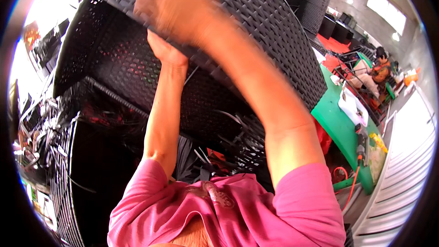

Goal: The person weaves black plastic strips into the frame of a piece of furniture by hand, threading the strips through existing weaves and pulling them tight, and then turns the frame over to pat the surface flat.

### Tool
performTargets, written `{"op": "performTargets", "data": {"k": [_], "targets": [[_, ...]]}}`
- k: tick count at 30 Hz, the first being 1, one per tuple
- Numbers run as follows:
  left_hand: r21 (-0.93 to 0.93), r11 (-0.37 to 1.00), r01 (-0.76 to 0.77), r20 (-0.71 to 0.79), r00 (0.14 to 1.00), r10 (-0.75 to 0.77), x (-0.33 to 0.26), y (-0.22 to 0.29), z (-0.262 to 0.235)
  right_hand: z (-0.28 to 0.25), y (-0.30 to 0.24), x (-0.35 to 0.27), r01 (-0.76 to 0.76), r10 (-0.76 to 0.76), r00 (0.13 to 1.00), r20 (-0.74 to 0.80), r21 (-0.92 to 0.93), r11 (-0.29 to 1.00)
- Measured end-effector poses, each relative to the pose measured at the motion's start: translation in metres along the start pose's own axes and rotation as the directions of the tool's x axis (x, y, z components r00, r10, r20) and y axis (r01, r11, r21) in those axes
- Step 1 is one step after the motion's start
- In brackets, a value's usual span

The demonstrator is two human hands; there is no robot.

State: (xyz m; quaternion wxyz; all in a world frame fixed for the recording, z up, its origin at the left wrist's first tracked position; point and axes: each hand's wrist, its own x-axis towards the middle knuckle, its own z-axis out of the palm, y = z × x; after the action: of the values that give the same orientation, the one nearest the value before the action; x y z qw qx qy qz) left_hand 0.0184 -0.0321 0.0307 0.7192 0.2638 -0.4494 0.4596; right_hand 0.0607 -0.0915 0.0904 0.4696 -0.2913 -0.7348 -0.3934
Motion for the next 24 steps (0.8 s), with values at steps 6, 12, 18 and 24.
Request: {"op": "performTargets", "data": {"k": [6,12,18,24], "targets": [[0.05,0.998,0.026,0.07,0.997,-0.03,-0.011,-0.01,0.014,0.0,-0.001,-0.007,0.147,-0.139,0.979,0.151,-0.039,0.988],[0.043,0.996,0.073,0.133,0.988,-0.079,-0.008,-0.008,0.003,-0.059,0.038,0.016,0.174,-0.175,0.984,0.017,-0.234,0.957],[0.021,0.987,0.162,0.001,0.987,-0.162,-0.009,-0.033,-0.032,-0.115,0.067,0.043,-0.105,0.033,0.979,-0.202,-0.358,0.928],[-0.197,0.915,0.351,0.089,0.936,-0.34,-0.02,-0.039,-0.09,-0.022,0.107,-0.031,-0.183,0.211,0.974,0.083,-0.261,0.948]]}}
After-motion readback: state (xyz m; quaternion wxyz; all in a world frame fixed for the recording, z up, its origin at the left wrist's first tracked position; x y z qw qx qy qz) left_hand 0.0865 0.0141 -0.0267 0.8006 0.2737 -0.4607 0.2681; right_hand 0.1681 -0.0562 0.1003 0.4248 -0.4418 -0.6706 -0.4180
